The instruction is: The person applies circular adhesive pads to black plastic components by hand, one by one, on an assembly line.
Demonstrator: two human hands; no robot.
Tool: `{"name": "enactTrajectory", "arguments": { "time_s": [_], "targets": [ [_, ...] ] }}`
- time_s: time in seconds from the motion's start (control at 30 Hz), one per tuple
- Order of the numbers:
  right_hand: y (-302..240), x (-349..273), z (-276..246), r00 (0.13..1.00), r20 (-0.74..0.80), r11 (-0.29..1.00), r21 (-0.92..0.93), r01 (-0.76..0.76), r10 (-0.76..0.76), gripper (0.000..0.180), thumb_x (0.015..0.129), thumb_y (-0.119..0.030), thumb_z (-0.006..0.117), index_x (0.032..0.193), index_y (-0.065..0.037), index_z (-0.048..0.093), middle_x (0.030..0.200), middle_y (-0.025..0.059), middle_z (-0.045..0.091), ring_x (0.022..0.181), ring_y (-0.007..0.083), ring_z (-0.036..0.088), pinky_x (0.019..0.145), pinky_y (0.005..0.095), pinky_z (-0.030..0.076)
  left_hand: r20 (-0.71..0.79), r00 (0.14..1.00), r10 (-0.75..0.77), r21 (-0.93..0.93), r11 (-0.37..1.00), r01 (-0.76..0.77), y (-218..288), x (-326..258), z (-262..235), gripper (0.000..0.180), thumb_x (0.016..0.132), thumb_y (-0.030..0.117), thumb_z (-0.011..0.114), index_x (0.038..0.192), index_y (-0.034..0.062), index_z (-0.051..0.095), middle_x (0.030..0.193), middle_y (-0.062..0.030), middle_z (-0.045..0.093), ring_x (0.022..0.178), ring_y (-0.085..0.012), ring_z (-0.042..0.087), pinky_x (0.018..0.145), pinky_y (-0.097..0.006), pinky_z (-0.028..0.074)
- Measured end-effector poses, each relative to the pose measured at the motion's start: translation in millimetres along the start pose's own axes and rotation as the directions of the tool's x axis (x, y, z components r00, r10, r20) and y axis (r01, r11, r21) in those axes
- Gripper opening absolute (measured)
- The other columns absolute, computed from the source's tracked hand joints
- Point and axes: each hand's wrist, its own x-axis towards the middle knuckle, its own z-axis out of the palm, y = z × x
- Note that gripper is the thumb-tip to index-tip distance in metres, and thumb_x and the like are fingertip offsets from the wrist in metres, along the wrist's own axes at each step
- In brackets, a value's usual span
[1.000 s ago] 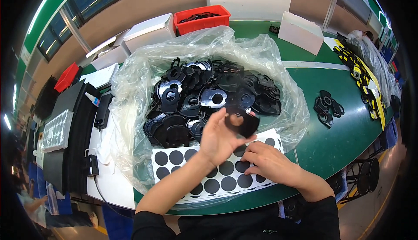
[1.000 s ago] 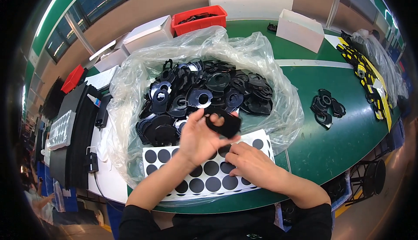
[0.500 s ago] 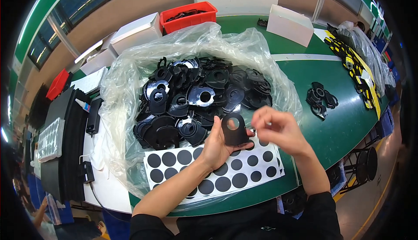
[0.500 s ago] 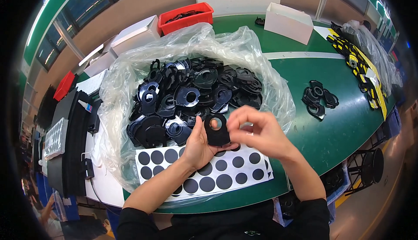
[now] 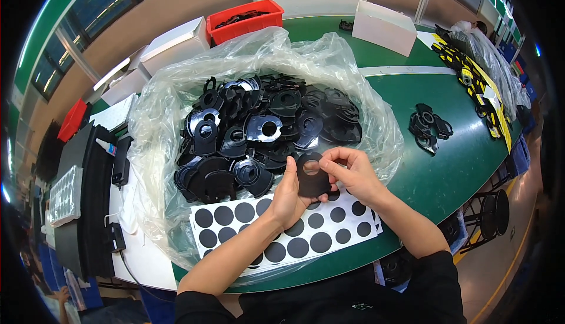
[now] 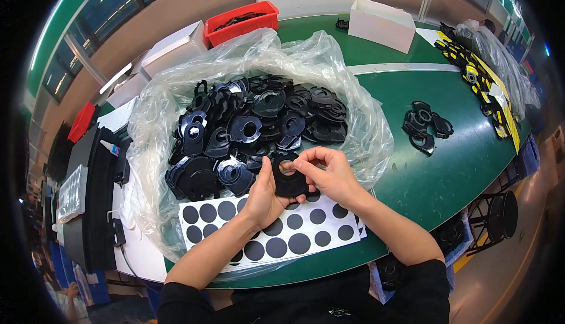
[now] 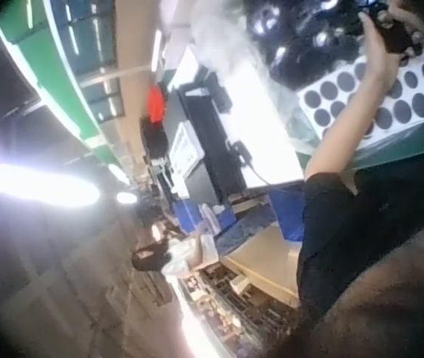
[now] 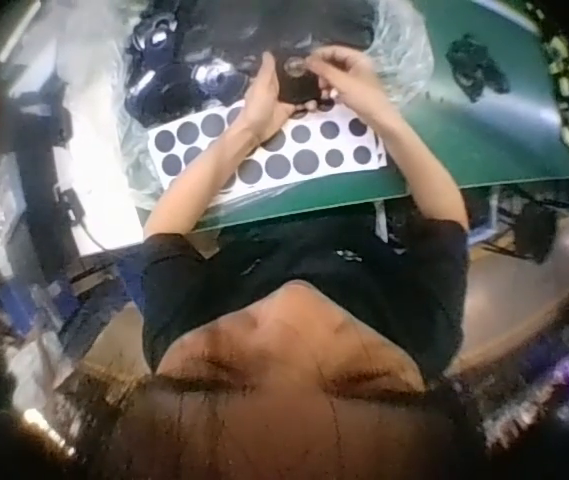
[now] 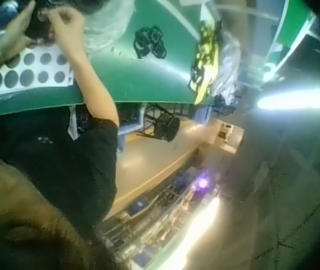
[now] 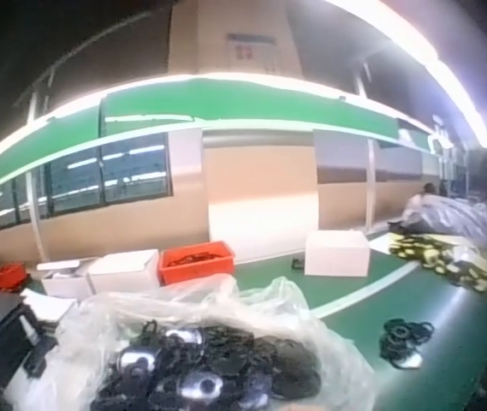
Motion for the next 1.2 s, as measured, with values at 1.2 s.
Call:
{"name": "enactTrajectory", "arguments": {
  "time_s": [1.2],
  "targets": [
    [-2,0,3,0.823,-0.015,0.665,-0.598,0.448,-0.568,0.024,0.082,-0.011,0.067,0.104,0.0,0.065,0.09,0.0076,0.062,0.069,0.0124,0.059,0.063,0.0296,0.049,-0.067,0.997,0.046,-0.038,0.998,-0.048,-1,-4,2,0.016,0.097,0.015,0.046,0.11,0.006,0.046,0.102,-0.014,0.057,0.088,-0.0232,0.06,0.064,-0.033,0.049]
  ]
}}
